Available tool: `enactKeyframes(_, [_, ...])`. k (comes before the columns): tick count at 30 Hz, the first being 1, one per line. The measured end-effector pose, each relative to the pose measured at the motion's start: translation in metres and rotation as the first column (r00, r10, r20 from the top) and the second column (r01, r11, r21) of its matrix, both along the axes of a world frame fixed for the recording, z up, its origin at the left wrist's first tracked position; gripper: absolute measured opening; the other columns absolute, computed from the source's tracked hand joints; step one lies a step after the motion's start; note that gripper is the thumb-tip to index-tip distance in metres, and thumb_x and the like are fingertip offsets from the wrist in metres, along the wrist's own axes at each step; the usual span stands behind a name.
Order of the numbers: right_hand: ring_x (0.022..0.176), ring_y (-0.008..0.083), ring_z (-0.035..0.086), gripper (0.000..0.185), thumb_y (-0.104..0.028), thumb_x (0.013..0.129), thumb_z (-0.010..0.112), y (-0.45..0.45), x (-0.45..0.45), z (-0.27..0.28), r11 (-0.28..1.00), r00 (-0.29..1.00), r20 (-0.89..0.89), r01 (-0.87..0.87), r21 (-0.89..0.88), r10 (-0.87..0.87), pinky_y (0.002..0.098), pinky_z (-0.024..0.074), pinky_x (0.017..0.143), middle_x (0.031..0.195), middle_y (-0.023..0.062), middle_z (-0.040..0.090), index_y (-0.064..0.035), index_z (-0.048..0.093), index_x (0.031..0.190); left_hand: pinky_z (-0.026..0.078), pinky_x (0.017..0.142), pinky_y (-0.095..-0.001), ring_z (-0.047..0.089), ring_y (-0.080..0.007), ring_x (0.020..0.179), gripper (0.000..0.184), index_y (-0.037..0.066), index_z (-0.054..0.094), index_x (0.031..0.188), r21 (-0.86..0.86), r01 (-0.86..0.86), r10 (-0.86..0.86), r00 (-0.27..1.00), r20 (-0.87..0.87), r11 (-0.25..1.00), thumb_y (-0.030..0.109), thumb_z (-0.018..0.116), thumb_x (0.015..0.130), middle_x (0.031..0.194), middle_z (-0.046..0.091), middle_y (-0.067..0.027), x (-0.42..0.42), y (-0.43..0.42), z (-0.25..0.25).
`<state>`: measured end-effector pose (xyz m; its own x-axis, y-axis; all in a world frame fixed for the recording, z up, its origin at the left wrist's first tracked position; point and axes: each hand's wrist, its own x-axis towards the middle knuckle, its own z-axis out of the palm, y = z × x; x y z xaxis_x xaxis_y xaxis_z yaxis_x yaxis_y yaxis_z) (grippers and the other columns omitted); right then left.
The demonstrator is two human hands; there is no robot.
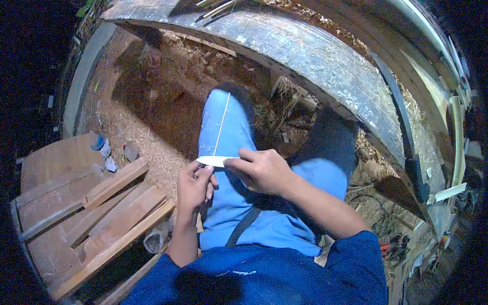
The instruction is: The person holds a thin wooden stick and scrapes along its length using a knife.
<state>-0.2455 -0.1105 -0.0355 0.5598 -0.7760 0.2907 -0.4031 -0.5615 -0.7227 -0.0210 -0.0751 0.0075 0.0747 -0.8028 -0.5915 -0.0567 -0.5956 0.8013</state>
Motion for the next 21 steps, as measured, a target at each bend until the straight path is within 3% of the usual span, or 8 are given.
enactKeyframes(5, [0.069,0.0317,0.068,0.033,-0.012,0.085,0.077,-0.007,-0.005,-0.008,0.986,0.987,-0.017,0.162,0.033,-0.161,0.0463,0.0564,0.058,0.085,0.0102,0.06,-0.0131,0.073,0.117,0.037,0.039,-0.0224,0.05,-0.0062,0.042,0.019,-0.005,0.074,0.111,-0.004,0.007,-0.007,0.999,0.043,1.0,0.013,0.07,0.105,0.067,0.068,-0.007,0.001,0.007,0.0])
enactKeyframes(15, [0.067,0.0372,0.067,0.023,-0.014,0.092,0.074,-0.024,-0.007,-0.01,0.934,0.934,-0.02,0.357,0.018,-0.356,0.0495,0.0566,0.059,0.086,0.0132,0.06,-0.013,0.073,0.115,0.036,0.04,-0.0216,0.05,-0.005,0.043,0.018,-0.005,0.078,0.112,0.019,-0.046,0.045,0.998,0.033,0.999,0.009,0.074,0.101,0.066,0.069,-0.007,0.017,0.035,0.008])
enactKeyframes(21, [0.072,0.039,0.07,0.023,-0.014,0.093,0.073,-0.025,-0.009,-0.005,0.907,0.89,-0.195,0.422,0.008,-0.413,0.0497,0.058,0.062,0.089,0.0138,0.063,-0.0149,0.071,0.115,0.036,0.04,-0.0216,0.051,-0.0054,0.044,0.019,-0.005,0.078,0.111,0.04,-0.056,0.054,0.997,0.053,0.998,0.01,0.075,0.1,0.067,0.069,-0.0073,0.019,0.038,0.013])
